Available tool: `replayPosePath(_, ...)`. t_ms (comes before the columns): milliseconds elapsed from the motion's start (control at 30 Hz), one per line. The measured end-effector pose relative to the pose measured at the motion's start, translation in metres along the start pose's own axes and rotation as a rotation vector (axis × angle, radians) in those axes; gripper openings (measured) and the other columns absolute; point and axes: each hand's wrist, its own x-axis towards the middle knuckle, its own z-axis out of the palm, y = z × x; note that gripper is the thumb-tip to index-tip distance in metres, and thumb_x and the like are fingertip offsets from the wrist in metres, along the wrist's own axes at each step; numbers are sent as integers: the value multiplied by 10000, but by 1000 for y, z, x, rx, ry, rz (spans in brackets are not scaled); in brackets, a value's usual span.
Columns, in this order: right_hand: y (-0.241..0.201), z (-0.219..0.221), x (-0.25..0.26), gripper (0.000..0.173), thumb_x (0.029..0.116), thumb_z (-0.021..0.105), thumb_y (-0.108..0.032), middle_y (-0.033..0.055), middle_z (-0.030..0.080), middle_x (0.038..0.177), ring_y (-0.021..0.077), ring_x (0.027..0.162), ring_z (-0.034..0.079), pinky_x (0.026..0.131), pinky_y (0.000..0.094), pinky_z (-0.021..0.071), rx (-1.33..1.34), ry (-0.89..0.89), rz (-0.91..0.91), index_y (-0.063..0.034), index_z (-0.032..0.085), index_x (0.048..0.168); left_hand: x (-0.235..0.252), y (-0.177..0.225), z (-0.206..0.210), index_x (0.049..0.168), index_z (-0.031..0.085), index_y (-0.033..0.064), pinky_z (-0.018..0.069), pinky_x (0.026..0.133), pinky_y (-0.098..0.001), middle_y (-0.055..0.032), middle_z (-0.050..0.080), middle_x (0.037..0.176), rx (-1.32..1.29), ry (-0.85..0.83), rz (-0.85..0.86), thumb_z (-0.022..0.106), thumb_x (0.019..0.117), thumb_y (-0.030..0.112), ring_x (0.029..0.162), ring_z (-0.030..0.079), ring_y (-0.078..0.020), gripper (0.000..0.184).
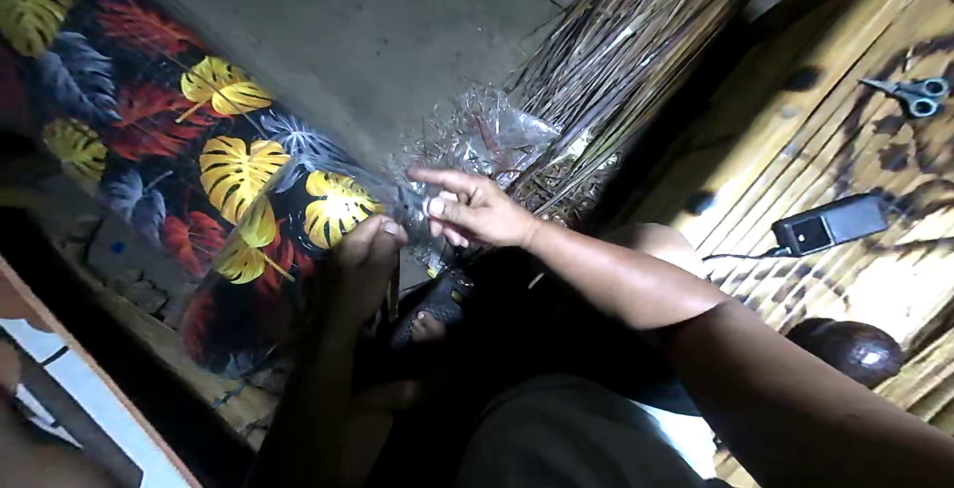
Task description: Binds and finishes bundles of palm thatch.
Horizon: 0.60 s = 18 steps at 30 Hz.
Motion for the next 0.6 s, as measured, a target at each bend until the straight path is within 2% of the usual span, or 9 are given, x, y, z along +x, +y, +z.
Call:
replayPosePath(100,9,8,-2,329,1083,486,-133,54,699,782,53,496,542,433,207,454,61,-48,7,61,600,1324,-1,2,4,992,650,104,418,473,-210,32,526,667,5,-28,30,415,1089,280,509,468,-58,310)
replayPosePath(233,11,-1,4,282,1087,477,-132,56,685,771,76,517,562,468,231,492,113,-9,-51,72,632,1206,-1,2,4,1072,660,69,514,557,-224,8,610,757,109,27,83,431,1095,268,603,576,-62,305)
replayPosePath(300,9,-5,5,289,1085,481,-139,68,685,775,87,521,565,473,242,495,98,-5,-65,70,627,1220,0,-2,4,1058,660,77,519,578,-237,10,604,763,183,52,107,438,1094,285,619,578,-60,307)
replayPosePath(400,4,-6,4,369,1082,495,-155,77,699,805,89,532,566,474,238,490,54,-69,-62,57,579,1373,4,-5,3,970,649,110,424,477,-217,34,523,659,108,11,105,421,1095,282,512,473,-55,312)
replayPosePath(500,2,-9,3,372,1075,506,-145,66,700,795,64,523,545,462,216,465,26,-109,-83,68,586,1368,6,-2,-1,856,618,143,357,452,-207,64,481,614,-44,-63,-11,408,1066,256,486,411,-40,317)
replayPosePath(600,-3,-13,2,352,1066,522,-134,47,697,810,38,543,540,480,200,468,-49,-104,-119,77,610,1334,4,0,-4,826,601,153,334,411,-201,50,458,582,-129,-89,-63,417,1063,290,439,380,-45,329)
